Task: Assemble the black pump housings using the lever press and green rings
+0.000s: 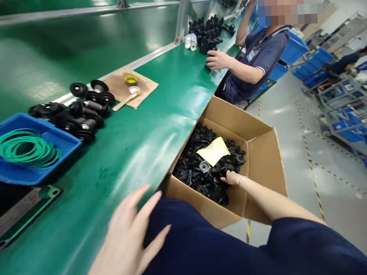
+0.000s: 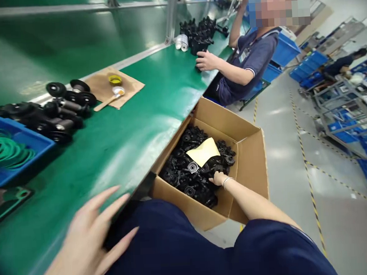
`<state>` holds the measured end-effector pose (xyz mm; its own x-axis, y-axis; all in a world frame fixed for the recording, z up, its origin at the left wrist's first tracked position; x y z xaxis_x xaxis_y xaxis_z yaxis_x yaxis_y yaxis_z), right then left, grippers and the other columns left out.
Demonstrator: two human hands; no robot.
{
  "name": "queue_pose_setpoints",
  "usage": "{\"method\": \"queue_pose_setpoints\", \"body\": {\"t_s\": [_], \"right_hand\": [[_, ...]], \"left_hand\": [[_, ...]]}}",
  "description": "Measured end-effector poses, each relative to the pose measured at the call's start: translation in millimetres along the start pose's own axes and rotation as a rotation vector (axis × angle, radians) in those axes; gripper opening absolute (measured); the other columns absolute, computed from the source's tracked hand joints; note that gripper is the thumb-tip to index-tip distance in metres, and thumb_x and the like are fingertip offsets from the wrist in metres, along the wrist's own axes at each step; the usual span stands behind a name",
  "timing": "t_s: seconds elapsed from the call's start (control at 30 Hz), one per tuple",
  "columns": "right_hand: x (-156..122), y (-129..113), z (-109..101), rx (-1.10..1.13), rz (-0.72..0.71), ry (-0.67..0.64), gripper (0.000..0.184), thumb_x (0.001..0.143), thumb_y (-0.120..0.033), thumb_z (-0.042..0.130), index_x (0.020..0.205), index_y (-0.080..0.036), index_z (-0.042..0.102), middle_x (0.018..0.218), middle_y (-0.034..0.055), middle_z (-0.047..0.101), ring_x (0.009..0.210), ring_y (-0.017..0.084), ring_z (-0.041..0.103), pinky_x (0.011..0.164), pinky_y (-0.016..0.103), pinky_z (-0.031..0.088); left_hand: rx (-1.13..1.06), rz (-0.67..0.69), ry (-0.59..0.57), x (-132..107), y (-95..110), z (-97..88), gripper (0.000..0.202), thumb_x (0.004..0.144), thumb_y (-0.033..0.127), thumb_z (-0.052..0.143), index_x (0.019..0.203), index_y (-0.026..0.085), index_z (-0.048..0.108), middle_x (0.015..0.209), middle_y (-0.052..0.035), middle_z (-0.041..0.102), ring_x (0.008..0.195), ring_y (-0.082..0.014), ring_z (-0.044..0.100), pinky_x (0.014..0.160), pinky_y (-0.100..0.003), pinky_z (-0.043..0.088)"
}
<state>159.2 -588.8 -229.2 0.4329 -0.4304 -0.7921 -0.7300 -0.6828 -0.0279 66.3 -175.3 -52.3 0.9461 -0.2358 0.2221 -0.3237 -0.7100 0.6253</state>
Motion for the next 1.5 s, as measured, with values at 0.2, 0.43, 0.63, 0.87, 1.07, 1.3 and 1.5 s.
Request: {"method": "queue_pose_setpoints", "body": {"t_s": [0.2,0.43,0.63,0.87,1.07,1.3,1.5], "right_hand": [[10,42,61,0.191,0.209,-0.336,0.058,0.093,-0.059,0.043,0.129,-0.014,0.048,0.119,0.0113,0.056,0.101,0.018,0.060,0.089,0.039,0.053],[30,64,67,0.306,0.261,-0.581,0.078,0.082,-0.080,0.030,0.131,-0.021,0.044,0.131,0.0174,0.051,0.102,0.024,0.063,0.084,0.049,0.053],[24,39,81,0.435,0.288,-0.786,0.086,0.078,-0.087,0.022,0.118,-0.017,0.053,0.111,0.0163,0.062,0.090,0.025,0.065,0.076,0.048,0.055],[16,7,77,0.531,0.291,-0.947,0.082,0.079,-0.084,0.026,0.111,-0.015,0.056,0.101,0.0158,0.064,0.089,0.029,0.065,0.073,0.052,0.053],[-7,-5,77,0.706,0.274,-0.908,0.069,0.084,-0.076,0.031,0.108,-0.016,0.054,0.091,0.0113,0.065,0.081,0.021,0.065,0.074,0.040,0.054],[-42,-43,72,0.820,0.133,-0.726,0.048,0.087,-0.062,0.036,0.103,-0.019,0.053,0.079,0.0060,0.063,0.062,0.016,0.059,0.065,0.035,0.053],[-91,-66,-2,0.932,-0.219,-0.453,0.041,0.084,-0.055,0.046,0.108,-0.024,0.053,0.087,0.0045,0.066,0.075,0.020,0.064,0.065,0.032,0.053]], "left_hand": [[-0.086,-0.063,-0.454,53,7,132.2,0.062,0.084,0.042,0.060,0.139,0.018,0.040,0.150,-0.0171,0.036,0.138,-0.0322,0.039,0.113,-0.046,0.037],[-0.013,-0.143,-0.695,83,-13,222.3,0.071,0.075,0.044,0.069,0.134,0.013,0.047,0.144,-0.0243,0.041,0.138,-0.0418,0.034,0.110,-0.054,0.032],[-0.046,-0.172,-0.866,96,-22,262.9,0.100,0.054,0.058,0.079,0.139,0.016,0.046,0.141,-0.0254,0.045,0.138,-0.0519,0.026,0.102,-0.060,0.038],[-0.180,-0.203,-0.923,88,-10,280.4,0.131,0.039,0.062,0.084,0.150,0.026,0.025,0.156,-0.0234,0.018,0.129,-0.0473,0.046,0.104,-0.050,0.042],[-0.328,-0.358,-0.925,92,-10,284.8,0.130,0.035,0.060,0.087,0.147,0.023,0.031,0.159,-0.0223,-0.003,0.126,-0.0448,0.050,0.109,-0.041,0.039],[-0.456,-0.383,-0.659,101,-14,258.9,0.102,0.035,0.050,0.090,0.127,0.024,0.054,0.158,-0.0156,0.008,0.129,-0.0446,0.048,0.109,-0.041,0.042],[-0.494,-0.067,-0.388,138,35,170.9,0.094,0.042,0.042,0.088,0.129,0.027,0.054,0.156,-0.0153,0.006,0.111,-0.0407,0.063,0.099,-0.045,0.051]]}}
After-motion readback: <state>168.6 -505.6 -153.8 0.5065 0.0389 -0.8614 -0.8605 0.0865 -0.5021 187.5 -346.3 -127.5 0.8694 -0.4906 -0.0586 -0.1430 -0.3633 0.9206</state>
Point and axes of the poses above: each hand's wrist, its own x-axis towards the middle knuckle, its own z-axis out of the palm, y = z × x, the point moved 4 cm from there along x, towards the middle knuckle
